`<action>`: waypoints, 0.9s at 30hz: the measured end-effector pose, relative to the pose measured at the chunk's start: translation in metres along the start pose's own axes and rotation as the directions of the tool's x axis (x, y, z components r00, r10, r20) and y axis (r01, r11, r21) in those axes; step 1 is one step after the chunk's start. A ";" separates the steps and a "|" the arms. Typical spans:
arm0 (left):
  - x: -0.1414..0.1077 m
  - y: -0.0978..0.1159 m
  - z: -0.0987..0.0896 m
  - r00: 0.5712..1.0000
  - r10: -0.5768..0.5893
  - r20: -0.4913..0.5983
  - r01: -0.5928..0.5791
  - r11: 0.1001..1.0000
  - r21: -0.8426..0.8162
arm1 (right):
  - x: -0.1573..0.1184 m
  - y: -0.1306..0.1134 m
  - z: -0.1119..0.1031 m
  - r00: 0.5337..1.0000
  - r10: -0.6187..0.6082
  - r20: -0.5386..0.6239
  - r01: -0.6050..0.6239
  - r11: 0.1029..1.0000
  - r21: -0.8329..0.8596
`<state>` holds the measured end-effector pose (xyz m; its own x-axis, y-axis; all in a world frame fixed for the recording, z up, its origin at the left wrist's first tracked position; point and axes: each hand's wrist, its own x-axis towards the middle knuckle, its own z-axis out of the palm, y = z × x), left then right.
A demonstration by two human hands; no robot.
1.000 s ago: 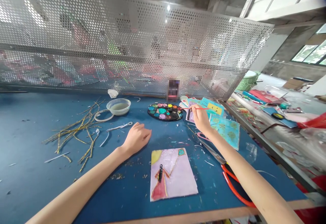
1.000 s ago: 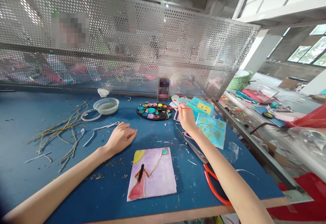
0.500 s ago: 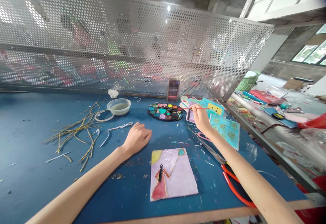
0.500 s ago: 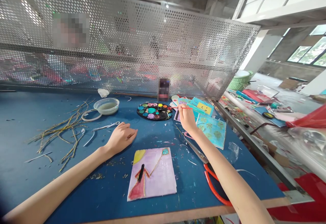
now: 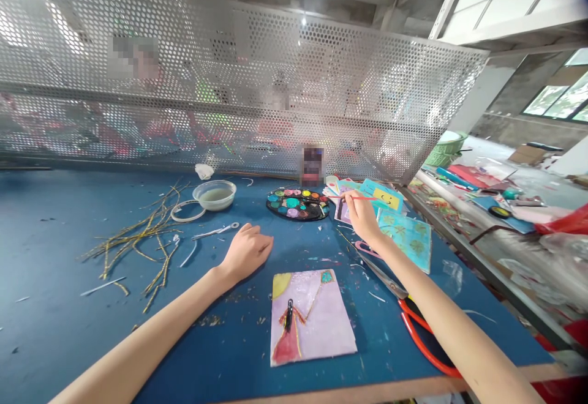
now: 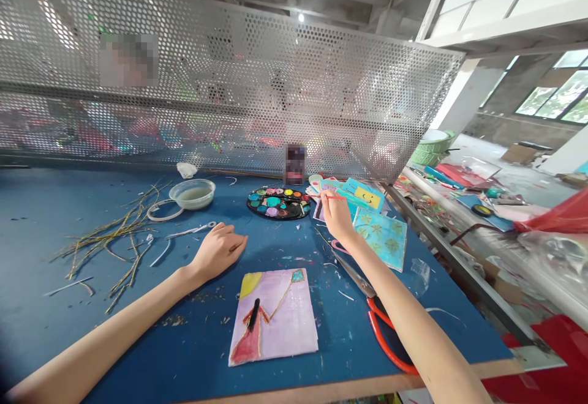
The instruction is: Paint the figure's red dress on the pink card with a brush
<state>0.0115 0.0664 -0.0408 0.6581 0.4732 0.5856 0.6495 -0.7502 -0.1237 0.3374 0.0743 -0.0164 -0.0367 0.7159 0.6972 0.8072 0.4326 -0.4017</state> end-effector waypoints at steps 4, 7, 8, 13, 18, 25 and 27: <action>0.000 0.000 0.001 1.000 0.004 -0.004 -0.004 1.000 0.000 | 0.000 0.000 0.000 1.000 0.003 0.003 -0.003 1.000 -0.002; 0.001 0.000 0.001 1.000 0.010 -0.006 -0.010 1.000 0.000 | 0.000 0.000 0.000 1.000 0.001 0.006 -0.001 1.000 0.000; 0.001 0.000 0.001 1.000 0.010 -0.006 -0.010 1.000 0.001 | 0.000 0.000 0.000 1.000 -0.003 0.011 0.003 1.000 0.000; 0.001 0.000 0.000 1.000 0.004 0.003 -0.004 1.000 0.005 | 0.000 -0.001 0.001 1.000 -0.005 0.018 0.005 1.000 0.000; 0.001 0.000 -0.001 1.000 0.011 0.004 -0.011 1.000 -0.003 | -0.001 -0.002 0.001 1.000 0.001 0.021 -0.001 1.000 0.002; 0.001 0.001 -0.002 1.000 0.010 0.017 -0.010 1.000 0.004 | 0.001 -0.003 -0.002 1.000 0.003 0.020 -0.003 1.000 0.003; 0.001 0.001 -0.001 1.000 0.013 0.018 -0.013 1.000 0.002 | 0.001 -0.003 -0.002 1.000 0.001 0.025 -0.001 1.000 0.004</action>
<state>0.0120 0.0658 -0.0392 0.6736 0.4715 0.5692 0.6415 -0.7555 -0.1334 0.3365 0.0726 -0.0136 -0.0508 0.7300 0.6816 0.8051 0.4337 -0.4046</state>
